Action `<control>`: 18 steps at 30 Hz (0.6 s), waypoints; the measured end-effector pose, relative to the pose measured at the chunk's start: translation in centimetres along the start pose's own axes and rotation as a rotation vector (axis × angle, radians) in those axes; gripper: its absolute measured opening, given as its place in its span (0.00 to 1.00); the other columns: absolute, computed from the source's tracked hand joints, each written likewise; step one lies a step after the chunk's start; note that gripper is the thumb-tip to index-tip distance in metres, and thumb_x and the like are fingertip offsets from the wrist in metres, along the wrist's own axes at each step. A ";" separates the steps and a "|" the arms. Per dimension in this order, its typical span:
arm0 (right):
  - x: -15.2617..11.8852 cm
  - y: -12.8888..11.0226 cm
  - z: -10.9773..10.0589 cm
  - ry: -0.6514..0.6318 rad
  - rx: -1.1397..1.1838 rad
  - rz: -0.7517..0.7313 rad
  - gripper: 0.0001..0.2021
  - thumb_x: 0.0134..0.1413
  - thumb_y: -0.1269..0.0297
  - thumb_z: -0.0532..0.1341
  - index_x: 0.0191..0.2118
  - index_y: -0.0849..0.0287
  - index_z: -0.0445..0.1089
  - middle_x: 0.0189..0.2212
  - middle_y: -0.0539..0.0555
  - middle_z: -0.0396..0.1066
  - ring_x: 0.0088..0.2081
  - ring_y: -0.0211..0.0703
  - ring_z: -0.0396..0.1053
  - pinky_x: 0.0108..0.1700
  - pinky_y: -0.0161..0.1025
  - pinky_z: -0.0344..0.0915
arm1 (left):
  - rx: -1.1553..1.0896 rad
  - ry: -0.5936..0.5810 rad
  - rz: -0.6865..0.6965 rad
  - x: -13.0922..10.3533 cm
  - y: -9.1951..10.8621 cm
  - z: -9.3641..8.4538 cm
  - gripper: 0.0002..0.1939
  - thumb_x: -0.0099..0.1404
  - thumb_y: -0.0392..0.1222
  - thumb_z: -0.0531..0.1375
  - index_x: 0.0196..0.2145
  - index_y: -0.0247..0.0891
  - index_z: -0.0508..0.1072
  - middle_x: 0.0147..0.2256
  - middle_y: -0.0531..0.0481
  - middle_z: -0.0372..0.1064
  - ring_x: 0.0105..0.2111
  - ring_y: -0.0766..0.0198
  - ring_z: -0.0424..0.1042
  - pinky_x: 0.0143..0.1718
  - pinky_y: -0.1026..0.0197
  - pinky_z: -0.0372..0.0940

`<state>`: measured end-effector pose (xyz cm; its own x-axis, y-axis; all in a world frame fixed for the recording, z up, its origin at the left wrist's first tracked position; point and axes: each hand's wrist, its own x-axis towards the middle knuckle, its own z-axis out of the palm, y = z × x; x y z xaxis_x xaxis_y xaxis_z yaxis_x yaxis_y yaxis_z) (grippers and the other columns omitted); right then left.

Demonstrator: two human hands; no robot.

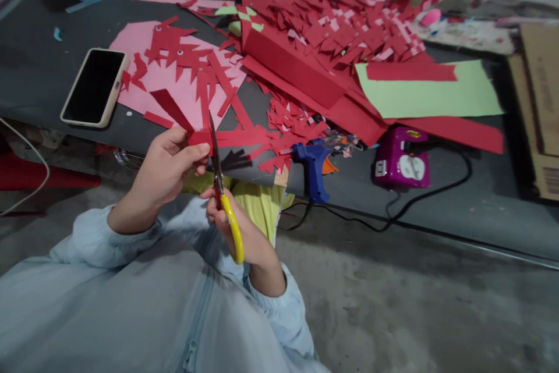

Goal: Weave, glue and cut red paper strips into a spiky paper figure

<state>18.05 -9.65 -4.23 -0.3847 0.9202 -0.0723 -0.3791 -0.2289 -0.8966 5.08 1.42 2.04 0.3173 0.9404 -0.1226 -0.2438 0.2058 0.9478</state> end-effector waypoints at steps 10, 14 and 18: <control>0.0 -0.2 -0.1 0.044 -0.088 0.014 0.26 0.62 0.33 0.50 0.48 0.52 0.60 0.32 0.48 0.52 0.29 0.38 0.50 0.31 0.40 0.51 | 0.045 0.012 0.035 0.2 -0.2 0.0 0.09 0.57 0.41 0.68 0.27 0.38 0.71 0.23 0.58 0.65 0.20 0.75 0.63 0.19 0.72 0.60; 0.1 0.0 -0.1 0.063 -0.091 0.059 0.28 0.61 0.32 0.51 0.48 0.53 0.61 0.31 0.48 0.53 0.29 0.38 0.52 0.28 0.39 0.51 | 0.060 0.011 0.050 0.3 -0.2 0.0 0.08 0.56 0.40 0.67 0.27 0.38 0.71 0.24 0.58 0.65 0.20 0.75 0.62 0.19 0.72 0.60; 0.1 0.2 -0.1 0.076 -0.104 0.074 0.25 0.63 0.35 0.51 0.48 0.53 0.61 0.32 0.49 0.55 0.30 0.39 0.53 0.28 0.38 0.52 | 0.080 -0.001 0.060 0.4 -0.5 -0.3 0.08 0.58 0.39 0.66 0.26 0.38 0.70 0.23 0.59 0.63 0.19 0.75 0.62 0.18 0.72 0.59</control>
<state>18.05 -9.54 -4.45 -0.3417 0.9245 -0.1689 -0.2616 -0.2662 -0.9277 5.07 1.81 1.42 0.3052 0.9501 -0.0648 -0.1887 0.1271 0.9738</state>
